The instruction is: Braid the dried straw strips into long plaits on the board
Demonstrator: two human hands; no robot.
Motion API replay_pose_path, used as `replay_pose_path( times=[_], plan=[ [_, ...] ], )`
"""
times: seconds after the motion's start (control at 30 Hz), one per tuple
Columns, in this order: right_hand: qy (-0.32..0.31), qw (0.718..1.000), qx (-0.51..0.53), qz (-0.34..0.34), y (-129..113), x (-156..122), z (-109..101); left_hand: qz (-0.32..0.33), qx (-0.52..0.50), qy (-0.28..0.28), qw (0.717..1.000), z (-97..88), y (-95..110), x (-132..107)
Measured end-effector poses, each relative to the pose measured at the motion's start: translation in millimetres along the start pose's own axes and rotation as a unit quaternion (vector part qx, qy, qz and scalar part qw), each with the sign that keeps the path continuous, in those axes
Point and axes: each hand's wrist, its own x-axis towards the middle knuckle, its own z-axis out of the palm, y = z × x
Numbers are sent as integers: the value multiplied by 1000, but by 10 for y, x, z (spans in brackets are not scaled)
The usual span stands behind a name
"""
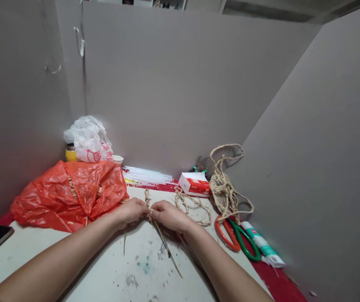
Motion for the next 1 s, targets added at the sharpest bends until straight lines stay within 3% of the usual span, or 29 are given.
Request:
replay_pose_path(
  times=[0.4, 0.63, 0.83, 1.0],
  plan=[
    [7, 996, -77, -31, -73, -72, -18, 9, -31, 16, 999, 26, 38, -29],
    [28, 994, -102, 10, -237, -185, -160, 3, -17, 43, 999, 66, 41, -43],
    [-77, 991, 61, 86, -270, -192, 99, 21, -54, 24, 998, 40, 13, -36],
    [-41, 998, -15, 44, -261, -215, 240, 23, -118, -7, 993, -7, -27, -15]
  ],
)
